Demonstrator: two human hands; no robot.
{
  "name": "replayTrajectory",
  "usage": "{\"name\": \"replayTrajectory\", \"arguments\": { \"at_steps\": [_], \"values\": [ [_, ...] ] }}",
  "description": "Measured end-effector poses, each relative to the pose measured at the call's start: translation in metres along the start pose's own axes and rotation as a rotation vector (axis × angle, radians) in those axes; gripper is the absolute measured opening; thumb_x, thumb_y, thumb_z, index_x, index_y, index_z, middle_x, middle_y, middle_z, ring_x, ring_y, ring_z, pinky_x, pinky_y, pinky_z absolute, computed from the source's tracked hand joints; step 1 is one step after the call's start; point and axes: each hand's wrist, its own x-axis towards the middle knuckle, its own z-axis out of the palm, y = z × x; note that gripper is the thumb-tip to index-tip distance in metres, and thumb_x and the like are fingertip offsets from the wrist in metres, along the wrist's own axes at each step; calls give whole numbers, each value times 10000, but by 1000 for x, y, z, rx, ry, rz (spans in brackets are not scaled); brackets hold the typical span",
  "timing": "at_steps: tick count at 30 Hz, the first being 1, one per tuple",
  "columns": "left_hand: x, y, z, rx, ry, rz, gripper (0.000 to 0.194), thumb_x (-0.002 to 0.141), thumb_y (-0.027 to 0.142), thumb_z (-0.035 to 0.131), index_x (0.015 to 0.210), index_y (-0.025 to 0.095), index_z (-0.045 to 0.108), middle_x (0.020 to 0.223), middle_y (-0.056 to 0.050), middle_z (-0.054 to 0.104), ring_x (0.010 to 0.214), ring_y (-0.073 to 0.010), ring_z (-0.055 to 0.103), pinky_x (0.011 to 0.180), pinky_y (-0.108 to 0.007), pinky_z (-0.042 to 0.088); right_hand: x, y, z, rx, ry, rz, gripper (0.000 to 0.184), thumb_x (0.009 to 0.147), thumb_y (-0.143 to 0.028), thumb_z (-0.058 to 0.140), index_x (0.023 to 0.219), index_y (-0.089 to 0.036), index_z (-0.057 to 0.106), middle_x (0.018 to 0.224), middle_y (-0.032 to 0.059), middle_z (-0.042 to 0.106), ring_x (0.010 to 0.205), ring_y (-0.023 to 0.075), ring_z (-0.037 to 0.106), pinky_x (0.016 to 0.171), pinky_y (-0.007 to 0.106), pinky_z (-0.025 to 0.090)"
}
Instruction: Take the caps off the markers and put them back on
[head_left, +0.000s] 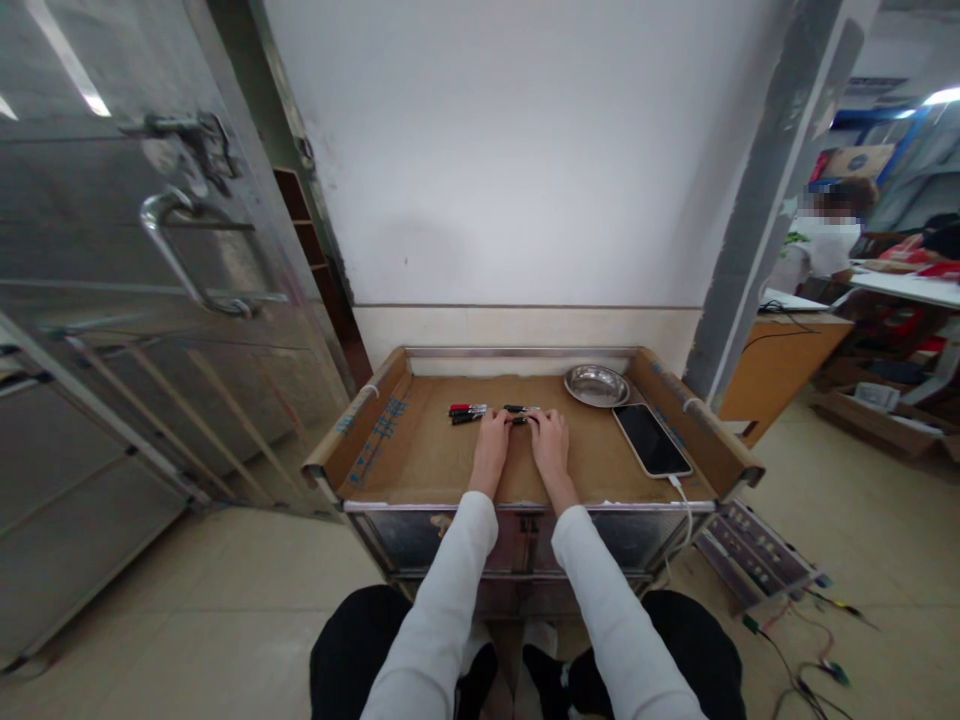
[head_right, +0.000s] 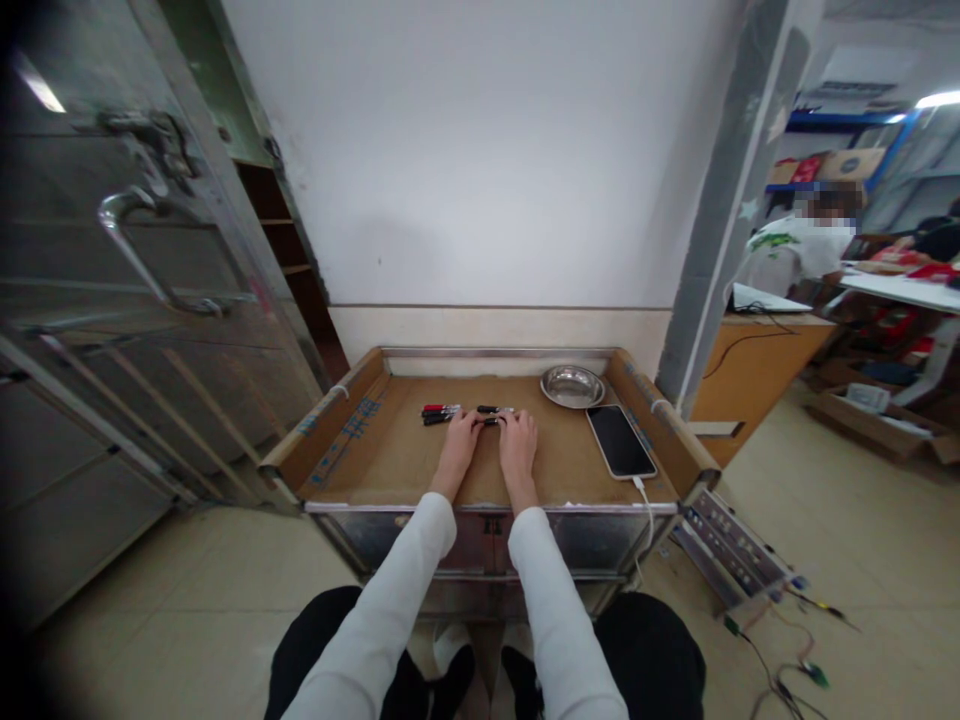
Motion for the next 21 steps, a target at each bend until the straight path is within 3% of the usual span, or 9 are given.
{"name": "replayTrajectory", "arguments": {
  "at_steps": [5, 9, 14, 21],
  "values": [
    [3, 2, -1, 27, 25, -10, 251, 885, 92, 404, 922, 147, 646, 900, -71, 556, 814, -160, 562, 839, -318, 473, 0, 0, 1, -25, -58, -56, 232, 898, -215, 487, 1037, -236, 671, 1007, 79, 586, 927, 202, 497, 805, 298, 356],
    [-2, 9, -4, 105, 36, 69, 232, 871, 100, 426, 975, 161, 624, 944, -84, 553, 917, -188, 557, 889, -349, 461, 0, 2, 4, -37, -49, -33, 208, 877, -212, 512, 1029, -208, 653, 1017, 88, 579, 934, 209, 498, 816, 311, 361],
    [-8, 11, -3, 141, -12, 112, 177, 839, 72, 452, 895, 162, 593, 932, -76, 542, 939, -197, 548, 909, -369, 460, 0, 5, 7, -37, -30, 4, 176, 883, -231, 504, 948, -181, 660, 980, 96, 573, 910, 209, 492, 822, 315, 359],
    [-5, 3, 2, 45, -41, 109, 175, 862, 85, 445, 845, 177, 593, 902, -63, 562, 909, -188, 558, 897, -369, 469, 0, 5, 7, 2, -66, -61, 223, 892, -166, 444, 970, -181, 652, 980, 89, 587, 905, 200, 495, 817, 295, 365]
  ]
}}
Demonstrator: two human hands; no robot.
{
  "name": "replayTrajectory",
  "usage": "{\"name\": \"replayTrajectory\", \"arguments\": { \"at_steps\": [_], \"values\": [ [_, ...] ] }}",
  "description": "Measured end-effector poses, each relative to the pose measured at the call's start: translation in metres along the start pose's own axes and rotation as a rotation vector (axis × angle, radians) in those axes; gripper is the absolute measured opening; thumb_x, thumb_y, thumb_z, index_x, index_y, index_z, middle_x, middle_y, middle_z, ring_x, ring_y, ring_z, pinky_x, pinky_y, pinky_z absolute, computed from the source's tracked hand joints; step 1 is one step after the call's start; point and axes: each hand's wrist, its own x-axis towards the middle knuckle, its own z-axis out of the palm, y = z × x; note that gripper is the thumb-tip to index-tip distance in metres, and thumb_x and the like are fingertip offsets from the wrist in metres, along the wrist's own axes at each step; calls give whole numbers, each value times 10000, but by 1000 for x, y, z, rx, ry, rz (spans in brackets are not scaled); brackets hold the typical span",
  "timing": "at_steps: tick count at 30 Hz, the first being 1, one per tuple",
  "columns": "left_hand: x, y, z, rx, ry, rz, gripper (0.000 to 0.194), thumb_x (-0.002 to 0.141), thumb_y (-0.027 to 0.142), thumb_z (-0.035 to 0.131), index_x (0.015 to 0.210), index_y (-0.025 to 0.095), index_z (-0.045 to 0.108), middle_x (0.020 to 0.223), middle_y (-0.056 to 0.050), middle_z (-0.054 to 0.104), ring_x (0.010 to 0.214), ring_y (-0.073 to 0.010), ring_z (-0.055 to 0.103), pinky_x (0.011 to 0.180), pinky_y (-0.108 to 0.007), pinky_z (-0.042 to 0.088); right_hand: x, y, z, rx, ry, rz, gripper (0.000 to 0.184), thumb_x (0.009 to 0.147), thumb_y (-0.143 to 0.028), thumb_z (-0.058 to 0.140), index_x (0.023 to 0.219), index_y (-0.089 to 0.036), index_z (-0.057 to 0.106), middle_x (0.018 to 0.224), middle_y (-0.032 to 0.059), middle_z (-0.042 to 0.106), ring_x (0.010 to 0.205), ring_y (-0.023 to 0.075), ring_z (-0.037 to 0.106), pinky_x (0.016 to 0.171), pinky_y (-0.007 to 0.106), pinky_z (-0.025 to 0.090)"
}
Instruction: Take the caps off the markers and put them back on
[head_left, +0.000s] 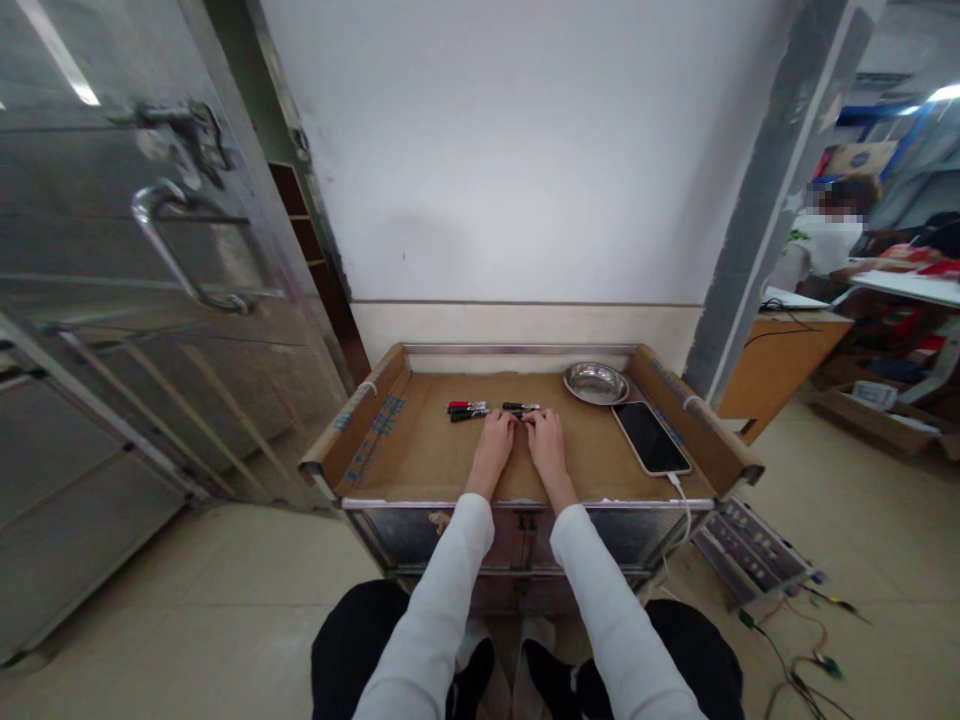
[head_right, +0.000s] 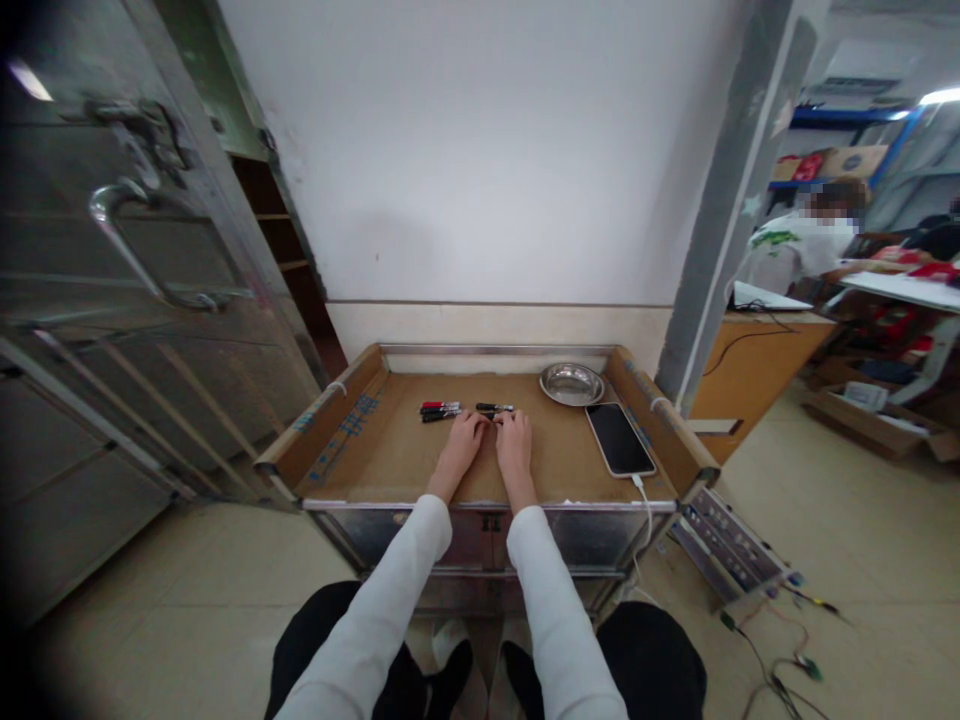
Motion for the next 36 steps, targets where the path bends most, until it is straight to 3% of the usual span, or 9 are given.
{"name": "replayTrajectory", "arguments": {
  "at_steps": [5, 11, 16, 22, 30, 36],
  "values": [
    [3, -3, 3, -17, -18, -36, 102, 874, 119, 482, 851, 173, 565, 902, -46, 552, 897, -173, 553, 883, -356, 464, 0, -4, -2, -62, 10, 10, 251, 862, -98, 416, 1003, -161, 613, 991, 101, 580, 921, 203, 490, 822, 299, 359],
    [5, -3, 9, 76, 25, -31, 114, 920, 157, 420, 847, 164, 507, 882, -53, 530, 893, -179, 528, 876, -365, 448, -3, -5, -3, -79, 22, 49, 180, 852, -120, 436, 903, -158, 605, 947, 103, 568, 891, 210, 483, 792, 309, 350],
    [3, 2, 3, 155, 55, 66, 183, 920, 133, 366, 825, 161, 519, 868, -83, 533, 914, -217, 518, 900, -410, 425, -5, -8, -5, -146, -23, 54, 195, 876, -149, 422, 893, -157, 615, 978, 123, 565, 913, 219, 480, 799, 326, 347],
    [2, 8, -4, 105, 96, 4, 155, 903, 139, 384, 834, 173, 518, 853, -83, 524, 892, -218, 521, 860, -385, 445, -4, -12, -5, -194, -29, 70, 236, 868, -128, 405, 979, -135, 613, 1003, 146, 575, 930, 241, 480, 800, 346, 349],
    [-3, 15, -13, 112, -172, 115, 196, 784, 49, 462, 921, 166, 540, 1028, -86, 536, 1013, -204, 501, 958, -370, 413, -3, -15, -13, -175, -77, 113, 277, 902, -170, 406, 1066, -172, 630, 1034, 131, 569, 957, 229, 486, 802, 326, 343],
    [0, 16, -12, 167, -166, 51, 141, 840, 70, 444, 910, 169, 517, 982, -70, 571, 974, -187, 528, 912, -350, 433, -4, -17, -15, -143, -92, 139, 296, 888, -158, 429, 1112, -188, 620, 1040, 119, 568, 992, 223, 484, 812, 312, 339]
  ]
}}
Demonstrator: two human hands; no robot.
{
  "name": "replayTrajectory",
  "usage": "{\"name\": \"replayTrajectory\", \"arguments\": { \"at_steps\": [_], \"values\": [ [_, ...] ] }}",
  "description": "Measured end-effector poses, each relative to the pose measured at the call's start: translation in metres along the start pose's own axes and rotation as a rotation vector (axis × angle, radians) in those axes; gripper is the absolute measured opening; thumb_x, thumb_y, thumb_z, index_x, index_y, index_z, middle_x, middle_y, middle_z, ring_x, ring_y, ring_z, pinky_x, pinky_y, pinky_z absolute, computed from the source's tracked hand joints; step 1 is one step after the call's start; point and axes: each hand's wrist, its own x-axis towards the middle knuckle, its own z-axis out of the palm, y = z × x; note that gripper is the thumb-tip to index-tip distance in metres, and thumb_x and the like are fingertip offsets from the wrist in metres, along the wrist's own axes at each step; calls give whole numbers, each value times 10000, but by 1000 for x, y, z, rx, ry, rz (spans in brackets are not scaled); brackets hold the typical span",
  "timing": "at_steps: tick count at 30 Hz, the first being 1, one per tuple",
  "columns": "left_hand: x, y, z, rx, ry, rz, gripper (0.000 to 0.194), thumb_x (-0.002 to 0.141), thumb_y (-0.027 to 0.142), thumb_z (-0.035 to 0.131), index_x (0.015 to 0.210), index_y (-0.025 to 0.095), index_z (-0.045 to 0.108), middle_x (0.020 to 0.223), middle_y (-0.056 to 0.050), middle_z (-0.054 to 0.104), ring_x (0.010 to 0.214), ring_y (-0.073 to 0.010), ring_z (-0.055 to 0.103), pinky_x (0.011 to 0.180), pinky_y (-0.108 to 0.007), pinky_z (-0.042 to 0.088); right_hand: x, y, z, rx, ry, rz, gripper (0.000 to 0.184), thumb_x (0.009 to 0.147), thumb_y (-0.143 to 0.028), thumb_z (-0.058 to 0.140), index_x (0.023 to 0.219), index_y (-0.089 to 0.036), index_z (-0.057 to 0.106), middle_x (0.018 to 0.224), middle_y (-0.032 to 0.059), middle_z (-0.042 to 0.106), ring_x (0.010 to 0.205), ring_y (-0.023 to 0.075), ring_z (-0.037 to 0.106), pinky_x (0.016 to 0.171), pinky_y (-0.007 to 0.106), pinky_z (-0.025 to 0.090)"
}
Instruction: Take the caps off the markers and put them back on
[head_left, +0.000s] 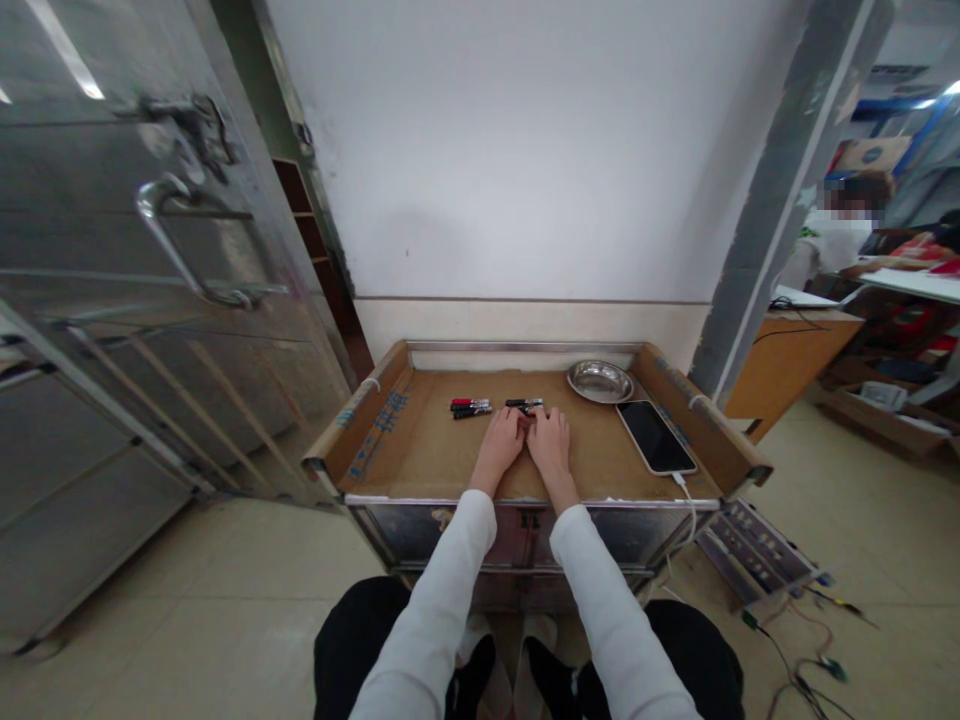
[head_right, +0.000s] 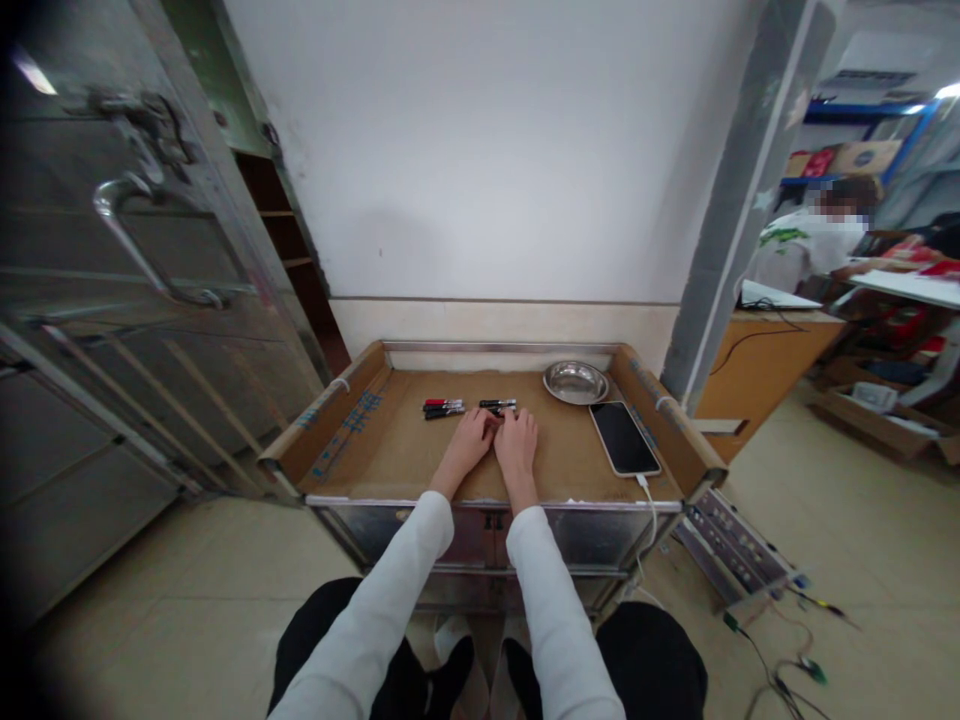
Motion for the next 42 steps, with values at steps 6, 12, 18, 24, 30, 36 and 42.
{"name": "replayTrajectory", "arguments": {
  "at_steps": [6, 12, 18, 24, 30, 36, 42],
  "values": [
    [5, 5, -1, 123, 35, -100, 87, 877, 103, 450, 916, 158, 507, 958, -76, 583, 944, -179, 551, 870, -320, 435, 0, 0, 1, -9, 15, -13, 320, 870, -134, 420, 1131, -165, 603, 1051, 125, 572, 985, 227, 485, 823, 319, 341],
    [6, 4, -1, 185, 81, -176, 94, 888, 106, 438, 925, 138, 518, 956, -94, 590, 947, -190, 556, 866, -317, 434, 1, 2, 6, -11, 34, -12, 307, 857, -130, 425, 1111, -151, 595, 1040, 129, 578, 987, 229, 486, 823, 320, 346],
    [5, 3, 1, 251, 135, -242, 110, 895, 131, 427, 937, 114, 527, 944, -112, 587, 935, -212, 559, 856, -331, 431, 1, 4, 8, -14, 52, -14, 297, 857, -134, 423, 1102, -145, 591, 1030, 128, 583, 981, 232, 488, 816, 324, 347],
    [6, 2, 4, 265, 130, -233, 113, 900, 183, 454, 956, 113, 523, 963, -116, 573, 961, -224, 549, 848, -335, 431, 1, 5, 9, -30, 58, -21, 278, 854, -132, 433, 1082, -130, 592, 1026, 127, 585, 973, 229, 485, 820, 319, 343],
    [9, -2, 3, 245, 143, -293, 116, 913, 210, 461, 950, 115, 515, 1004, -125, 564, 987, -218, 538, 872, -343, 427, 1, 5, 10, -47, 46, -28, 263, 870, -141, 413, 1049, -142, 605, 1024, 122, 580, 979, 230, 478, 818, 318, 344],
    [9, -1, 0, 219, 87, -257, 109, 928, 191, 433, 962, 142, 524, 991, -94, 567, 967, -190, 550, 841, -307, 432, 1, 4, 9, -46, 29, -24, 301, 867, -139, 417, 1108, -147, 598, 1051, 127, 569, 995, 233, 474, 833, 323, 342],
    [9, 3, -3, 249, 88, -276, 115, 916, 213, 470, 976, 127, 516, 999, -101, 572, 981, -201, 549, 837, -305, 435, 1, 5, 8, -27, 23, -25, 320, 871, -161, 427, 1141, -150, 598, 1056, 133, 563, 994, 236, 475, 846, 329, 344]
  ]
}}
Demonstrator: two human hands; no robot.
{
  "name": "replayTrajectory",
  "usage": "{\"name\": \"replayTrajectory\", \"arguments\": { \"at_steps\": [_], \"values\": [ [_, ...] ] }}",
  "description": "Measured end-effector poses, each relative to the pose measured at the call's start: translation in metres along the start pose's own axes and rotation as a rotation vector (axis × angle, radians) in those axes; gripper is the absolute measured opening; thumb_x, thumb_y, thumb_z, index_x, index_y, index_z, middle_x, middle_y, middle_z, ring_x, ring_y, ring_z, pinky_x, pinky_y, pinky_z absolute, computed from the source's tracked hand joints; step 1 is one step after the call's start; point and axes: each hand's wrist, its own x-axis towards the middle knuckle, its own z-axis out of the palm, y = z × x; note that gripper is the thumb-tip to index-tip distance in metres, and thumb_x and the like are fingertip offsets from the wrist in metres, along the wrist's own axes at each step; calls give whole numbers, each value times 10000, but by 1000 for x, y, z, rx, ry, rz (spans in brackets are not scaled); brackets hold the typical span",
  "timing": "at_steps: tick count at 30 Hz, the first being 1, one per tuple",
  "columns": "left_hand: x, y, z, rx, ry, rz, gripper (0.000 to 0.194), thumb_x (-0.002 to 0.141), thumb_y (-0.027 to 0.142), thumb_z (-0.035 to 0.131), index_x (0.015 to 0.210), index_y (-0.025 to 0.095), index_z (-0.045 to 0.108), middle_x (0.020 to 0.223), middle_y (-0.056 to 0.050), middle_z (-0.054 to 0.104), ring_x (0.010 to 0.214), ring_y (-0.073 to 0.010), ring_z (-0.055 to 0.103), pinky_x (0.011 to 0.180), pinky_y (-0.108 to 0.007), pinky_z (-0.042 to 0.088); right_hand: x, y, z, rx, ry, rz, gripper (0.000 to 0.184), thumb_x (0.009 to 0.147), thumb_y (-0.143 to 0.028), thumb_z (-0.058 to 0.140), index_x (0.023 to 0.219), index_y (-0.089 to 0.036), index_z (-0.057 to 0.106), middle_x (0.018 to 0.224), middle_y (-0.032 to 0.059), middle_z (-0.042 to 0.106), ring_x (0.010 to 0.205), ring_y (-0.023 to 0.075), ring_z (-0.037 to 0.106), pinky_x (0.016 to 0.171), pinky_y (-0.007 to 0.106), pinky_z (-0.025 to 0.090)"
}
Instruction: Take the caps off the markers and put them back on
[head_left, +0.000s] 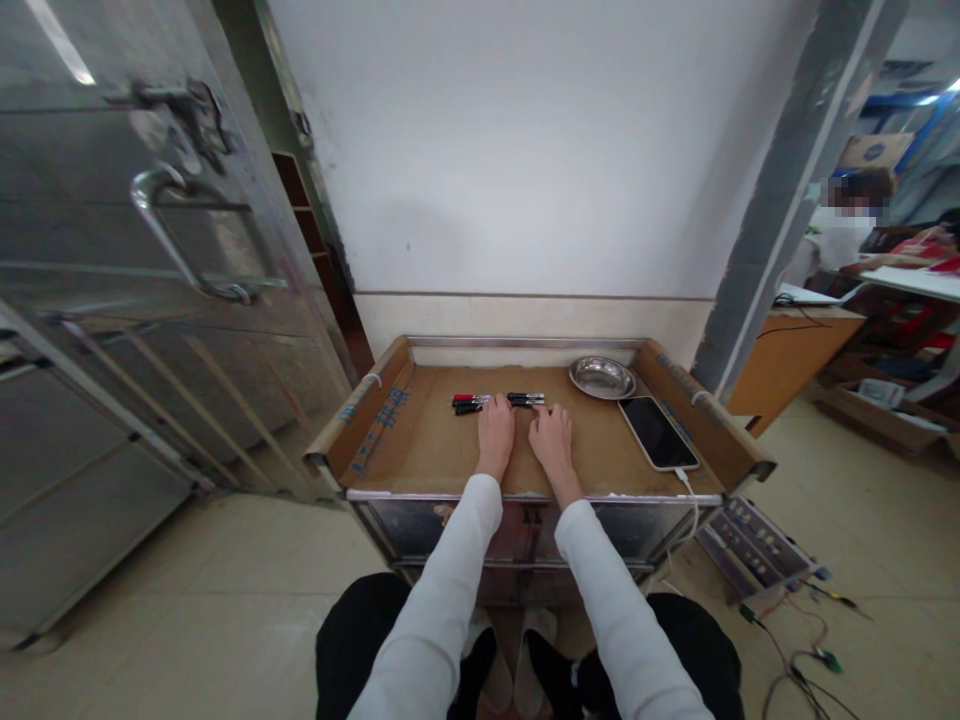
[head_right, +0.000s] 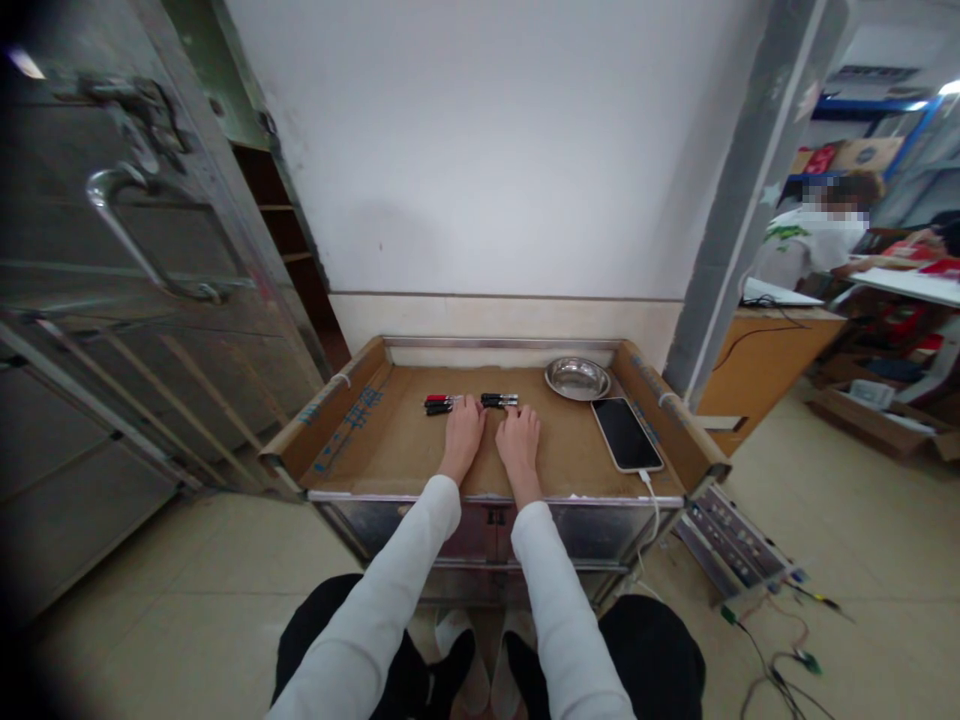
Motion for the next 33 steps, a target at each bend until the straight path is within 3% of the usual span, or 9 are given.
{"name": "replayTrajectory", "arguments": {
  "at_steps": [4, 12, 15, 21, 26, 33],
  "values": [
    [-2, 0, 2, -3, -10, 56, 134, 922, 255, 461, 938, 138, 525, 1001, -108, 564, 989, -208, 545, 848, -318, 430, 0, 0, -1, 1, 0, 4, 296, 869, -158, 420, 1091, -144, 615, 1042, 137, 565, 979, 233, 478, 850, 332, 344],
    [-3, 0, 3, 10, 1, 89, 161, 917, 143, 388, 988, 117, 530, 994, -119, 565, 972, -207, 555, 844, -318, 438, -1, -3, -3, -56, -16, -19, 311, 857, -135, 421, 1120, -137, 586, 1081, 144, 558, 999, 236, 473, 841, 333, 339],
    [-6, 2, -2, 50, 32, 13, 185, 905, 128, 376, 1003, 101, 531, 998, -131, 572, 983, -224, 555, 842, -329, 446, 1, -3, -2, -36, -28, 5, 322, 857, -142, 430, 1142, -147, 580, 1094, 137, 555, 1007, 237, 471, 839, 333, 339],
    [-11, 0, -7, 62, 214, -303, 280, 886, 98, 313, 1069, 71, 524, 1073, -187, 558, 1020, -269, 543, 860, -397, 442, 1, 0, -3, 35, -36, 13, 335, 866, -159, 433, 1160, -189, 591, 1068, 114, 553, 1007, 226, 467, 839, 317, 343],
    [-14, -3, -1, 54, 225, -315, 319, 874, 102, 318, 1116, 46, 519, 1123, -224, 554, 1077, -301, 522, 900, -432, 419, 0, -3, -6, 89, -80, -156, 399, 859, -139, 445, 1186, -303, 602, 1056, 67, 543, 978, 194, 474, 851, 296, 345],
    [-16, -1, -2, 81, 219, -328, 302, 883, 115, 317, 1101, 82, 523, 1140, -217, 547, 1096, -299, 503, 913, -448, 403, 3, -2, -5, 138, -94, -244, 396, 855, -122, 445, 1167, -279, 633, 1038, 65, 547, 961, 176, 486, 845, 276, 365]
  ]
}}
